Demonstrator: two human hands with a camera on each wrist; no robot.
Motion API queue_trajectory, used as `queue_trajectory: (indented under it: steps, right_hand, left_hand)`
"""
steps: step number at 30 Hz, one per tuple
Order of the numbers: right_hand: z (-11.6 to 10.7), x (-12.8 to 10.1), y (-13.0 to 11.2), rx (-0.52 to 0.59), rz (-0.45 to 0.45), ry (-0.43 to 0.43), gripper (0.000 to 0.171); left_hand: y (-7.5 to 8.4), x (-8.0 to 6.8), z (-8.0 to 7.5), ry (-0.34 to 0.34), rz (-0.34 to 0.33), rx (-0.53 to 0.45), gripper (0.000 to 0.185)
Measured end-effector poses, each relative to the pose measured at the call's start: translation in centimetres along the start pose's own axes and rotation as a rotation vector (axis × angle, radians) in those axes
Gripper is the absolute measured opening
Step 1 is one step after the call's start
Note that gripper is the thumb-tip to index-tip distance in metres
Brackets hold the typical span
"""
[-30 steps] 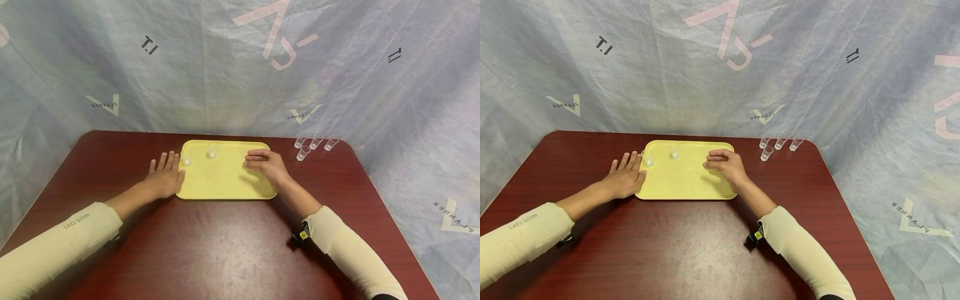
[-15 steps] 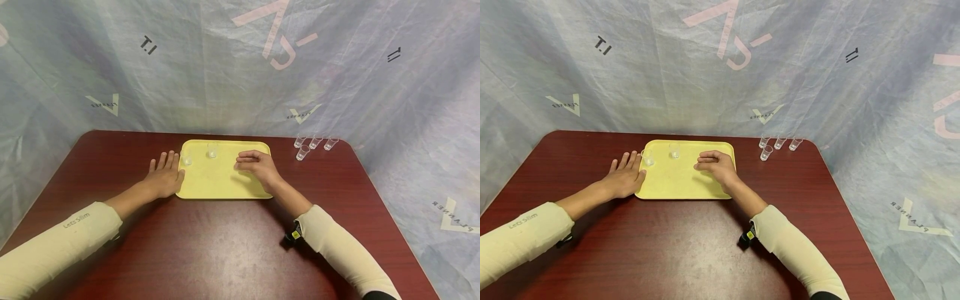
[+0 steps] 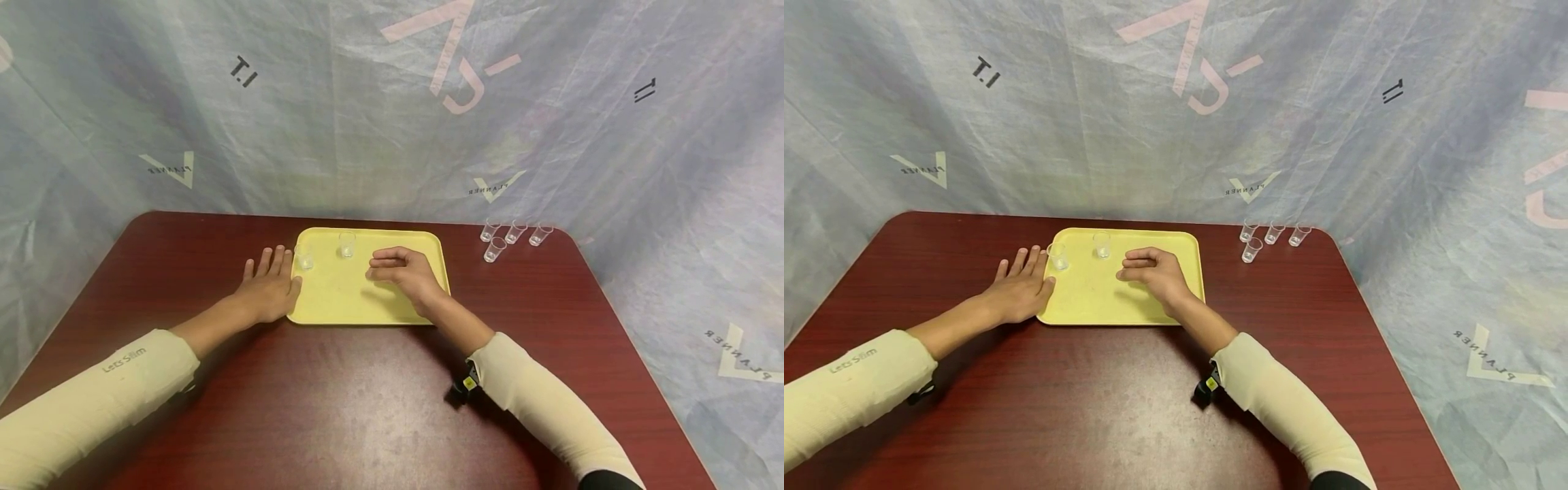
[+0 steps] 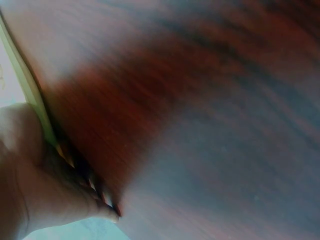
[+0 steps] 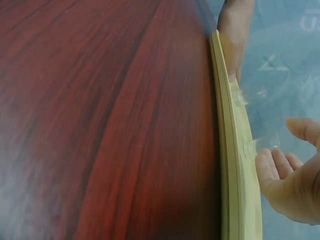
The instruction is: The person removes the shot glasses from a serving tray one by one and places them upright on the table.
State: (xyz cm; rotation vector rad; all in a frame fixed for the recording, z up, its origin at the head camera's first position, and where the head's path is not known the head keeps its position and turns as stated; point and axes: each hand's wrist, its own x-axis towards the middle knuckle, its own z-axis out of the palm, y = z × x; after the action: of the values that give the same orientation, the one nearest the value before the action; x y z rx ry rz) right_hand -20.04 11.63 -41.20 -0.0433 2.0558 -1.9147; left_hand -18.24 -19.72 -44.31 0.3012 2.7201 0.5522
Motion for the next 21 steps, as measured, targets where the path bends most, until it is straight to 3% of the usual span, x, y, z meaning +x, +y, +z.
queue_trajectory:
  steps: [9, 21]
  right_hand:
    - [1.7, 0.4, 0.0, -0.016, -0.018, -0.021, 0.054]
    - [2.7, 2.0, -0.2, 0.018, -0.039, 0.033, 0.056]
  left_hand:
    - [-0.1, 0.2, 0.1, 0.015, 0.006, -0.007, 0.084]
    - [0.2, -0.1, -0.1, 0.001, -0.006, 0.012, 0.082]
